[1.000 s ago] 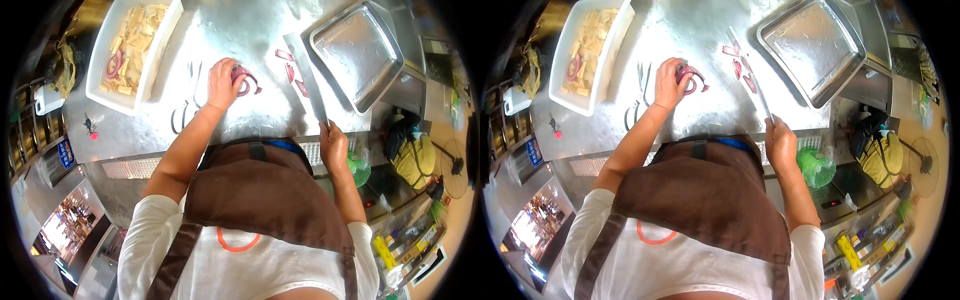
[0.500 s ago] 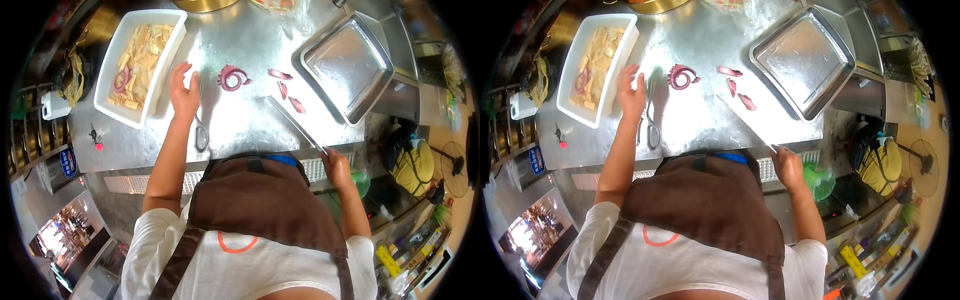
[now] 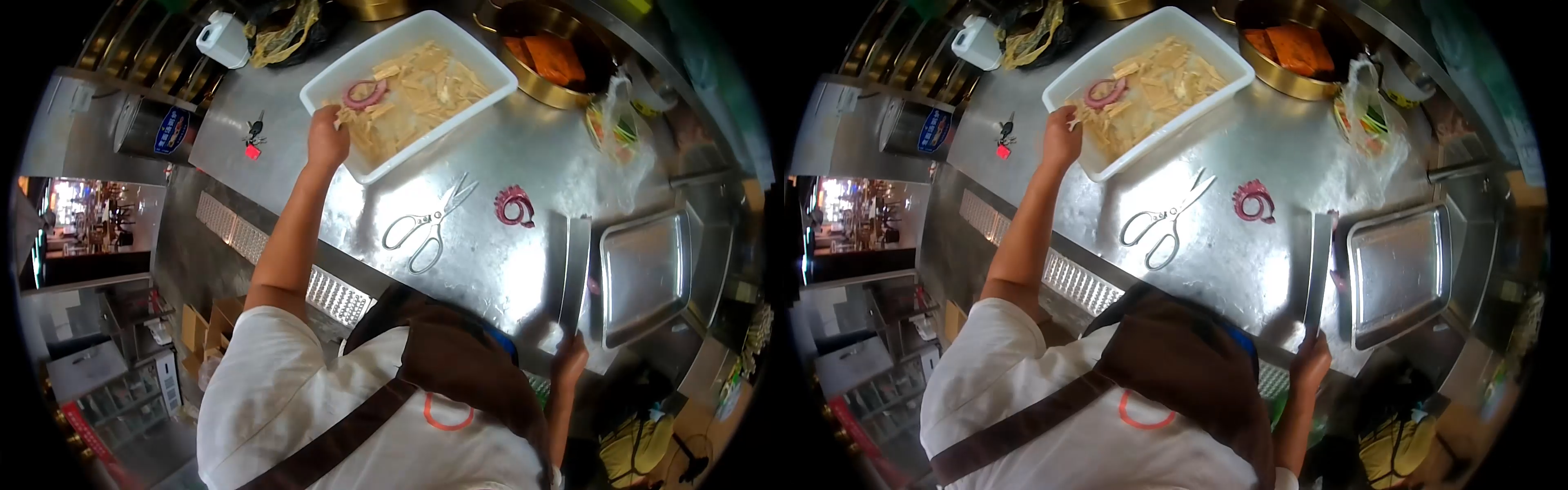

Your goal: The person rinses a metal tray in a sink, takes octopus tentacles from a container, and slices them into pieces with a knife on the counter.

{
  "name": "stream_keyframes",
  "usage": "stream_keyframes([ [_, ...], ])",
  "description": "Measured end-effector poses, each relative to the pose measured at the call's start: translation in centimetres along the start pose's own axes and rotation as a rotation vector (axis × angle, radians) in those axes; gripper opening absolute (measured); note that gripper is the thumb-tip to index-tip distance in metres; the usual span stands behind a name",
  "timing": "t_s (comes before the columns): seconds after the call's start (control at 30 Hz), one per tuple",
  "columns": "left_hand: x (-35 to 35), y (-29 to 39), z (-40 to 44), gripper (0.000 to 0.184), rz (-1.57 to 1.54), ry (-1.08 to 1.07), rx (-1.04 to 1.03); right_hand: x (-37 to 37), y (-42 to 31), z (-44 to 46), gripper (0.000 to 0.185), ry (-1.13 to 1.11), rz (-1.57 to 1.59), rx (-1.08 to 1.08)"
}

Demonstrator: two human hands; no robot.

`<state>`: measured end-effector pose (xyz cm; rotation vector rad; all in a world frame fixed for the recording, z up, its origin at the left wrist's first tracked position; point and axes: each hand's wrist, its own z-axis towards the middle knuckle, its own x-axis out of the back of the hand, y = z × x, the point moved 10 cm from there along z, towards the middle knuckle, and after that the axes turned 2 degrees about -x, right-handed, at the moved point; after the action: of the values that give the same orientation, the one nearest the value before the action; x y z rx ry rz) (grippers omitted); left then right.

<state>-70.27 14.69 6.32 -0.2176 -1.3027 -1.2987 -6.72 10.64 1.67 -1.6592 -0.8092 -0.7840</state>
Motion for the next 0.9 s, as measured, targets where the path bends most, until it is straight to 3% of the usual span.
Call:
stream_keyframes([
  [0.07,-0.4,1.7,1.5,0.036,0.013,-0.016,-0.035,-0.8,0.6,-0.5,0.034,-0.032,-0.018,-0.083],
  [0.13,-3.0,5.7,2.4,0.042,0.121,-0.337,-0.221,-1.2,0.8,-0.8,0.032,-0.045,-0.048,-0.086],
  [0.23,-9.7,0.5,4.8,0.035,0.289,-0.263,-0.356,-1.7,1.1,-0.8,0.029,-0.044,-0.127,-0.095],
  [0.47,-9.8,1.0,6.2,0.035,0.529,-0.613,-0.185,-1.9,1.8,-0.8,0.025,-0.051,-0.114,-0.128],
  [0.53,-7.8,0.4,7.0,0.031,0.075,-0.544,-0.069,-1.9,1.4,-0.8,0.024,-0.041,-0.108,-0.12],
  [0.57,-7.4,-0.5,7.5,0.031,0.076,-0.545,-0.075,-1.7,1.2,-0.8,0.024,-0.046,-0.097,-0.13],
  [0.63,-5.9,-1.6,9.3,0.032,-0.297,-0.395,-0.057,-1.7,1.5,-0.7,0.024,-0.043,-0.081,-0.136],
  [0.67,-5.2,-0.8,9.5,0.032,-0.298,-0.39,-0.064,-1.7,1.6,-0.6,0.023,-0.031,-0.07,-0.115],
  [0.73,-4.3,-1.2,9.3,0.021,-0.761,-0.373,0.198,-1.7,1.7,-0.5,0.023,-0.012,-0.053,-0.094],
  [0.87,-3.6,3.0,7.7,0.019,-0.647,-0.446,0.305,-1.3,0.8,-0.6,0.023,-0.029,-0.007,-0.079],
  [0.9,-3.5,4.3,7.5,0.019,-0.769,-0.464,0.305,-1.4,0.8,-0.6,0.023,-0.038,-0.005,-0.062],
])
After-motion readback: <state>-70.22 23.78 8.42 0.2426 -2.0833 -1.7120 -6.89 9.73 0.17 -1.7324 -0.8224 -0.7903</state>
